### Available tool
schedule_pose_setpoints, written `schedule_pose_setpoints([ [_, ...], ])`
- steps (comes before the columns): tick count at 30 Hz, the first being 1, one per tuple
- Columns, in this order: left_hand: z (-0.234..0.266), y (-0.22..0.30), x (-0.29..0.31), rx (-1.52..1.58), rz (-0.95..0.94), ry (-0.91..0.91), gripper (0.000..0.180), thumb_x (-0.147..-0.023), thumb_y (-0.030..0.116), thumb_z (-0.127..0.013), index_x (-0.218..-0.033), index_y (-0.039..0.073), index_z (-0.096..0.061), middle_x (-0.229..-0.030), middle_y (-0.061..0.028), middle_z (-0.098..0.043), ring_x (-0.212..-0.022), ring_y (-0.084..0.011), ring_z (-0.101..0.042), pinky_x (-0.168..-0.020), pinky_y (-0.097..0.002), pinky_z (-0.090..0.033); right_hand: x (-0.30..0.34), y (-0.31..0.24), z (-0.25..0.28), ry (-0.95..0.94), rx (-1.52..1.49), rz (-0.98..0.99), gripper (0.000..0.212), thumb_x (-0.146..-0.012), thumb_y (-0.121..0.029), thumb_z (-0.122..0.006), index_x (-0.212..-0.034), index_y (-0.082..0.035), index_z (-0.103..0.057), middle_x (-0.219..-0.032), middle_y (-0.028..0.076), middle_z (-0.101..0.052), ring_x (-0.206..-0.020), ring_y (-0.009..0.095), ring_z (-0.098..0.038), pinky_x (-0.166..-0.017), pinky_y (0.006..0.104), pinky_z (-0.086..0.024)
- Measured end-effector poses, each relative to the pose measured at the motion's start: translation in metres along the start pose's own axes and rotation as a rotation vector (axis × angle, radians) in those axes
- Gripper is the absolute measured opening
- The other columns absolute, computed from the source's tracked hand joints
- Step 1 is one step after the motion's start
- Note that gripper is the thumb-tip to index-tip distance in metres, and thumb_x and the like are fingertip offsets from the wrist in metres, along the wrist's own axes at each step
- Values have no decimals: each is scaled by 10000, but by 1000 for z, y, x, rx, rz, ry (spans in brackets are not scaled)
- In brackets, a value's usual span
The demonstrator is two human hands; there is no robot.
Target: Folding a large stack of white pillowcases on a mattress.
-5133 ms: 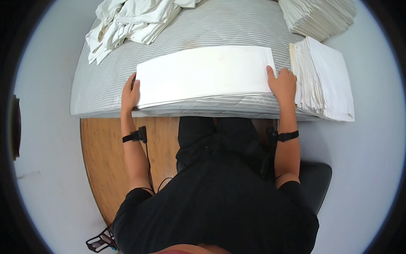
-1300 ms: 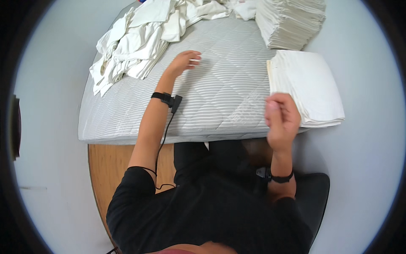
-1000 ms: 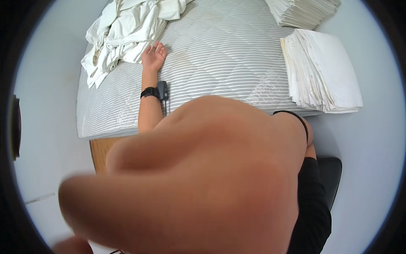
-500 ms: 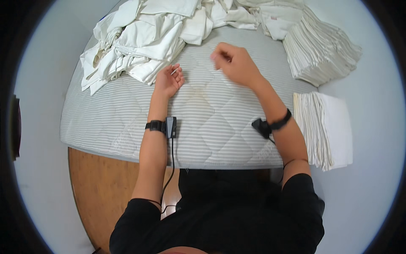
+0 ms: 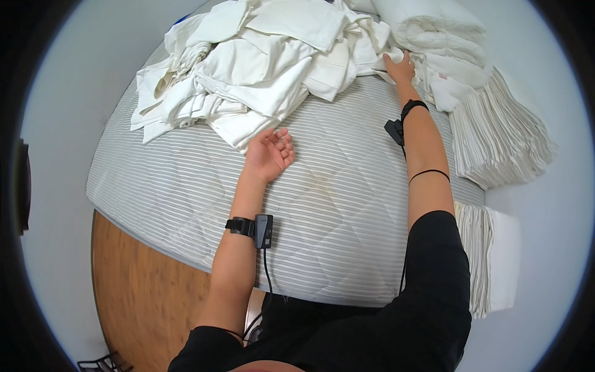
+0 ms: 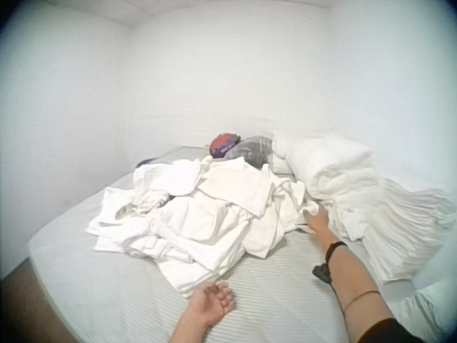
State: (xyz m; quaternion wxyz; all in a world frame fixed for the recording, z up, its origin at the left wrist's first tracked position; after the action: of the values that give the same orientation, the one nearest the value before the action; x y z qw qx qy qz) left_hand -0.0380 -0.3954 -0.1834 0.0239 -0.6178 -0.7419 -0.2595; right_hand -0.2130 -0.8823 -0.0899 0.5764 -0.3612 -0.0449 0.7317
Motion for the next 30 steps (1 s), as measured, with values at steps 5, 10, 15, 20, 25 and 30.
schedule_pose_setpoints([
  [5, -7, -2, -1, 3, 35, -13, 290, -1000, 286, -492, -1060, 18, -582, -891, -101, -647, -780, -223, -600, -744, -374, -533, 31, -8, -60, -334, 28, 254, 490, -864, -393, -684, -1164, -6, -671, -1200, 274, -645, -1143, 405, -609, -977, 448, -474],
  [10, -7, -2, 7, 26, 33, 21, 275, -1005, 258, -497, -1079, 2, -563, -912, -118, -623, -766, -226, -580, -718, -367, -521, 99, -14, -18, -105, -91, 231, 375, -876, -271, -678, -1140, -6, -665, -1159, 240, -662, -1080, 402, -623, -932, 456, -490],
  [15, -11, -11, -3, 22, 52, -43, 307, -1007, 270, -481, -1104, -9, -564, -918, -128, -622, -784, -231, -592, -738, -376, -534, 153, -7, 50, -221, -17, 389, 314, -858, -255, -683, -1067, -23, -664, -1117, 190, -669, -1044, 386, -630, -897, 458, -501],
  [20, -2, -6, 0, -226, 12, 5, 332, -1026, 321, -476, -1119, 18, -576, -905, -105, -633, -802, -209, -629, -763, -358, -552, 300, -53, 120, -574, -91, 581, 259, -808, -240, -701, -948, -29, -652, -1033, 163, -635, -1000, 358, -603, -873, 427, -498],
  [25, -34, -30, 13, -799, 57, -114, 371, -988, 426, -591, -1078, 71, -648, -872, -36, -633, -772, -126, -607, -678, -274, -509, 415, -109, 223, -1085, -545, 684, 300, -892, -268, -672, -1065, -23, -677, -1122, 117, -666, -1008, 261, -639, -811, 396, -523],
  [30, -72, -50, 29, -1424, -127, -202, 268, -938, 341, -698, -965, 75, -677, -756, 46, -554, -674, -57, -468, -589, -224, -372, 395, -56, 218, -1294, -1084, -97, 292, -965, -176, -603, -1198, -3, -628, -1074, 106, -685, -961, 179, -652, -765, 326, -539],
])
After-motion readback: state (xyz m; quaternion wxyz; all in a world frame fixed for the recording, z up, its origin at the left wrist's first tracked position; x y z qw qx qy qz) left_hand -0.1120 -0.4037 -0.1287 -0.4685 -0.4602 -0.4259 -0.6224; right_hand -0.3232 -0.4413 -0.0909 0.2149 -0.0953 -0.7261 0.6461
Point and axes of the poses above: each hand's wrist, its own x-axis away from the middle knuckle, its own z-axis out of the back of the hand, y = z × x, the point moved 9 cm from there along -x, towards the middle knuckle
